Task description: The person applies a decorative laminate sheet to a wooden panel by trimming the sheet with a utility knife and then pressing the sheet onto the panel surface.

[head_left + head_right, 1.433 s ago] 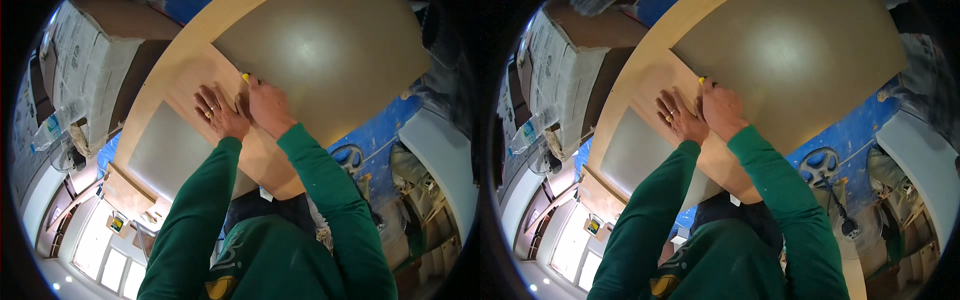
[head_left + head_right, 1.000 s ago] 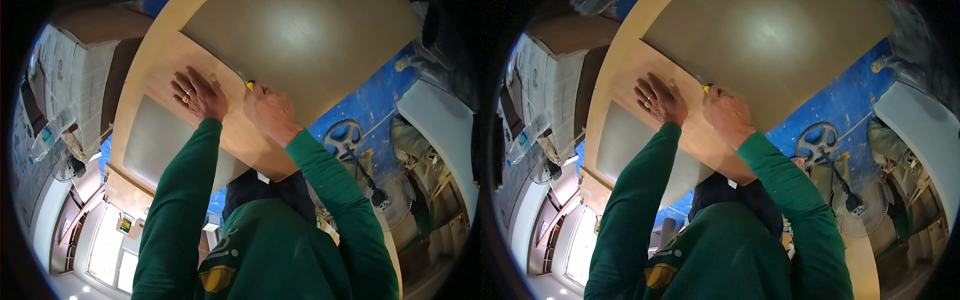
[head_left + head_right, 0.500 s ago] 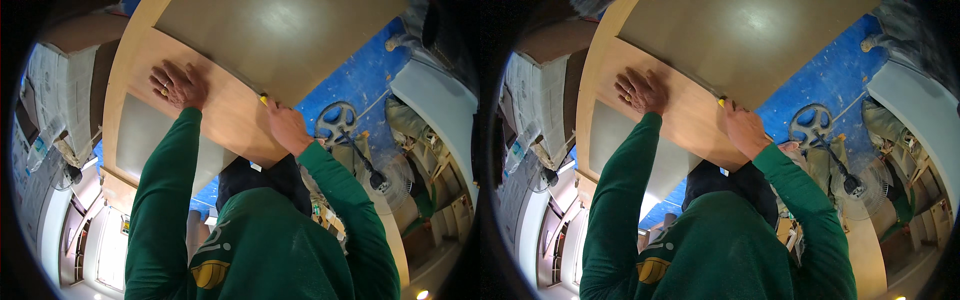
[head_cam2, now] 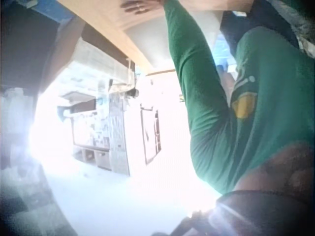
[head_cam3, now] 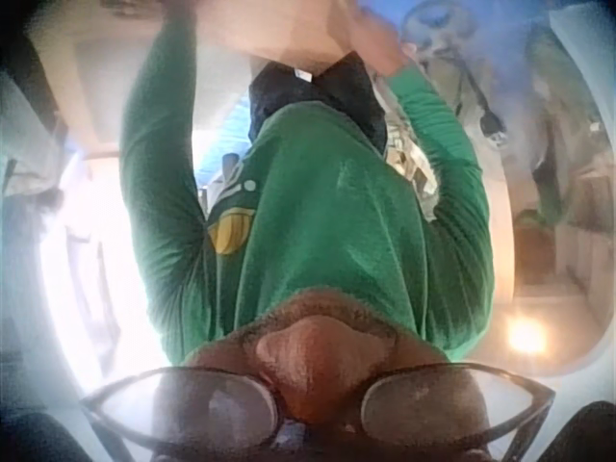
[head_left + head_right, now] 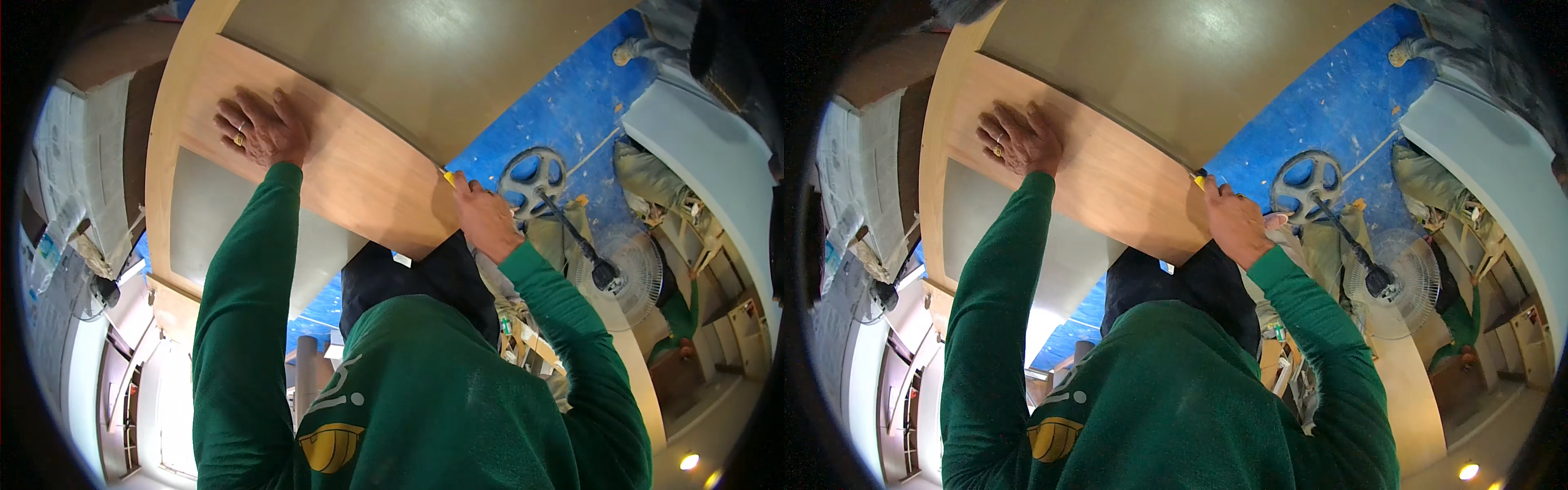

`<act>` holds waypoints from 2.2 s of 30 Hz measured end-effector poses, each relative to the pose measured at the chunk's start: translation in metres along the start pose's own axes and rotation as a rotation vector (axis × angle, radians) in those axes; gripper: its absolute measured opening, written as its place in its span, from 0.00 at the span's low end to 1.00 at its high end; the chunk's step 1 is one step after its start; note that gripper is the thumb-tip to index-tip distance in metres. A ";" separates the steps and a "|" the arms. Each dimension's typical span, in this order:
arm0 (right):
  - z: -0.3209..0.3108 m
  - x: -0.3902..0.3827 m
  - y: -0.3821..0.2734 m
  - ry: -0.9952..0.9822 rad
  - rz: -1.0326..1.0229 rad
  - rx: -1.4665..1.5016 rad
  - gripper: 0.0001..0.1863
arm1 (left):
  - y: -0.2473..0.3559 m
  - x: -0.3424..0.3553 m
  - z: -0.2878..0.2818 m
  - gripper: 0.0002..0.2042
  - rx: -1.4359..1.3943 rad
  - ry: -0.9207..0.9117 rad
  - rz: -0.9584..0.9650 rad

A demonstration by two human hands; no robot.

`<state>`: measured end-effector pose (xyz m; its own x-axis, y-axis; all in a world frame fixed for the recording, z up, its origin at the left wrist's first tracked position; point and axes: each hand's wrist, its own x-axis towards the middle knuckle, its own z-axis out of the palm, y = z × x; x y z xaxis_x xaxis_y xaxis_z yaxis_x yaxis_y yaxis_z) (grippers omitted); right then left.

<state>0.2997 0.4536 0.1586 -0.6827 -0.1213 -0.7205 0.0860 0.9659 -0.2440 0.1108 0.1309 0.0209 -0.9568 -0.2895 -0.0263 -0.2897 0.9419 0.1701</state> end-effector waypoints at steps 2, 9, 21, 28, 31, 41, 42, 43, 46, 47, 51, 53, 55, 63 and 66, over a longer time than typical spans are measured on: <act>0.002 -0.006 0.005 -0.029 0.026 0.001 0.29 | 0.001 0.000 0.002 0.44 0.005 0.002 -0.003; 0.004 -0.087 0.060 0.013 0.100 0.188 0.24 | -0.003 0.008 -0.004 0.45 0.001 0.022 -0.001; -0.116 0.203 -0.132 0.532 -0.396 0.469 0.33 | 0.010 0.005 -0.024 0.42 -0.005 -0.082 -0.022; -0.139 0.299 -0.209 0.383 -0.373 0.270 0.32 | 0.007 0.007 -0.025 0.43 -0.024 -0.143 -0.056; -0.144 0.308 -0.224 0.318 -0.325 0.201 0.29 | 0.003 0.007 -0.025 0.43 -0.029 -0.154 -0.054; -0.151 0.317 -0.234 0.281 -0.310 0.139 0.29 | 0.005 0.007 -0.026 0.42 -0.035 -0.147 -0.064; -0.152 0.317 -0.235 0.272 -0.304 0.133 0.28 | 0.005 0.007 -0.026 0.42 -0.036 -0.154 -0.068; -0.153 0.317 -0.235 0.261 -0.303 0.127 0.29 | 0.005 0.007 -0.025 0.42 -0.032 -0.155 -0.067; -0.165 0.311 -0.245 0.212 -0.294 0.116 0.30 | 0.003 0.007 -0.027 0.42 -0.018 -0.160 -0.069; -0.172 0.309 -0.248 0.187 -0.285 0.112 0.29 | 0.002 0.007 -0.028 0.42 -0.016 -0.163 -0.071; -0.176 0.307 -0.251 0.177 -0.254 0.102 0.19 | 0.006 0.008 -0.030 0.44 -0.020 -0.182 -0.059; -0.176 0.309 -0.256 0.190 -0.190 0.157 0.15 | 0.009 0.009 -0.031 0.44 -0.037 -0.187 -0.059; -0.174 0.309 -0.260 0.225 -0.191 0.139 0.14 | 0.009 0.009 -0.031 0.45 -0.040 -0.189 -0.061; -0.162 0.300 -0.242 0.309 -0.339 0.030 0.13 | 0.007 0.010 -0.027 0.46 -0.009 -0.155 -0.050; -0.155 0.293 -0.241 0.296 -0.213 0.133 0.11 | 0.011 0.007 -0.037 0.44 -0.022 -0.205 -0.072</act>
<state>-0.0334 0.2206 0.1073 -0.8737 -0.2260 -0.4307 -0.0002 0.8857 -0.4643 0.1014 0.1328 0.0589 -0.9191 -0.3134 -0.2387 -0.3594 0.9152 0.1822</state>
